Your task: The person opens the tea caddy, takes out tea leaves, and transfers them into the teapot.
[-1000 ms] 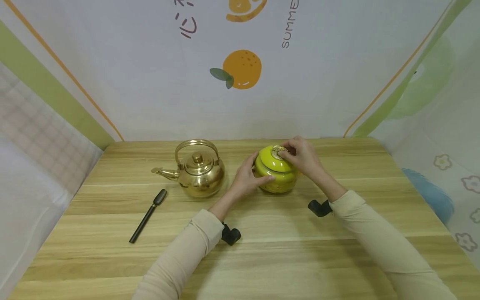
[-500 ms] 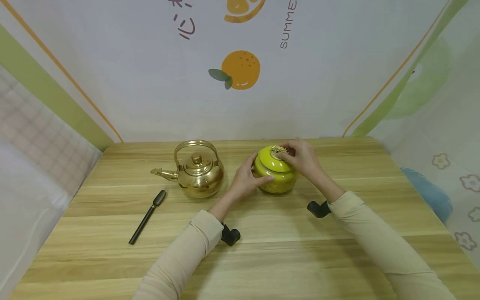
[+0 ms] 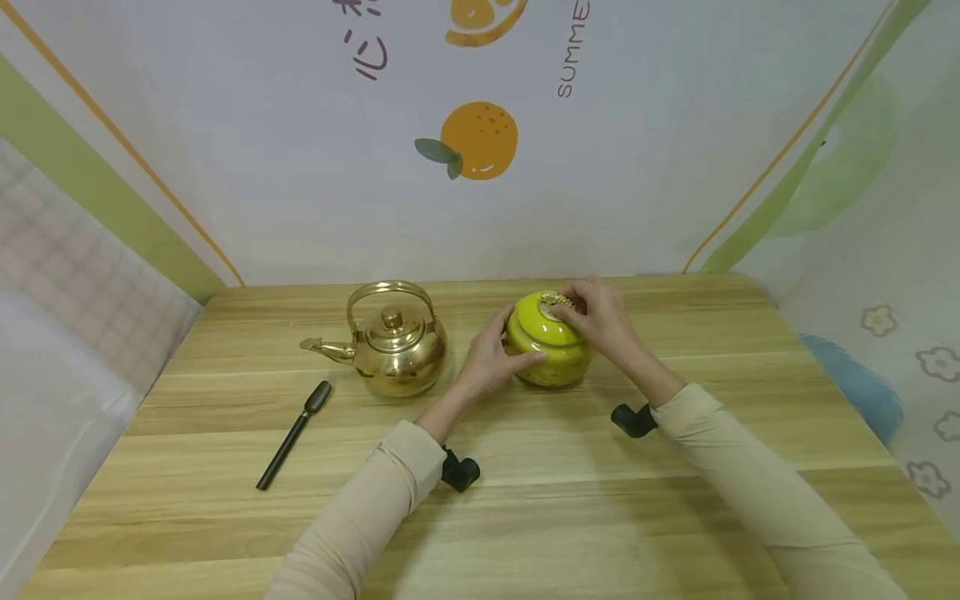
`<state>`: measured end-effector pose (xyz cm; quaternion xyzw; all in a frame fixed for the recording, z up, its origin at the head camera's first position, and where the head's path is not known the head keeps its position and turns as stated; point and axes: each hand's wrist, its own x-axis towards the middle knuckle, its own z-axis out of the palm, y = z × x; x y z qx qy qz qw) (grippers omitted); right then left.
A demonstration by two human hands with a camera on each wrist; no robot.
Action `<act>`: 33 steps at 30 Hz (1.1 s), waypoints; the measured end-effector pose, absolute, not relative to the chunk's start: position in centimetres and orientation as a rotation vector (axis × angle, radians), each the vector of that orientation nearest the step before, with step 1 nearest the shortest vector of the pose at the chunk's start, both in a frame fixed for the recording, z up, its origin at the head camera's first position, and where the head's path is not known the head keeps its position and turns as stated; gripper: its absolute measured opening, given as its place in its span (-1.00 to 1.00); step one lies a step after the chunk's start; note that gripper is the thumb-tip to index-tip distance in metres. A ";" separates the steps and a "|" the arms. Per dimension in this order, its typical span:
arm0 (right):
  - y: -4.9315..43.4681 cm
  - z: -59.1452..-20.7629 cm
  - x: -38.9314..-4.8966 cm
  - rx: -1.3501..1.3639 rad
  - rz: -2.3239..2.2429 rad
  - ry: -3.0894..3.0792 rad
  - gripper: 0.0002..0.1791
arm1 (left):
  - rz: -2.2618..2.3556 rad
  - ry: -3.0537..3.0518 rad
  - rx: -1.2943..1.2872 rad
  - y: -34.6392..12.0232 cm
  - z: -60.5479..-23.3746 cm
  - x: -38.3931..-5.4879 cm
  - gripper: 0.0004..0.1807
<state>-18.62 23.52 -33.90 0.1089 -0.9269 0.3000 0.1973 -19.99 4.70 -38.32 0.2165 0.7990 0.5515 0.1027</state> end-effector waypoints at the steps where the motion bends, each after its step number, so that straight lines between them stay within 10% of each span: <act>1: 23.5 -33.9 -18.6 0.309 0.842 -2.592 -0.76 | 1.628 2.358 0.639 4.7 -38.3 -20.0 0.01; 33: 23.2 -34.9 -18.3 0.271 0.857 -2.517 -0.78 | 1.644 2.338 0.630 4.7 -38.5 -20.1 0.00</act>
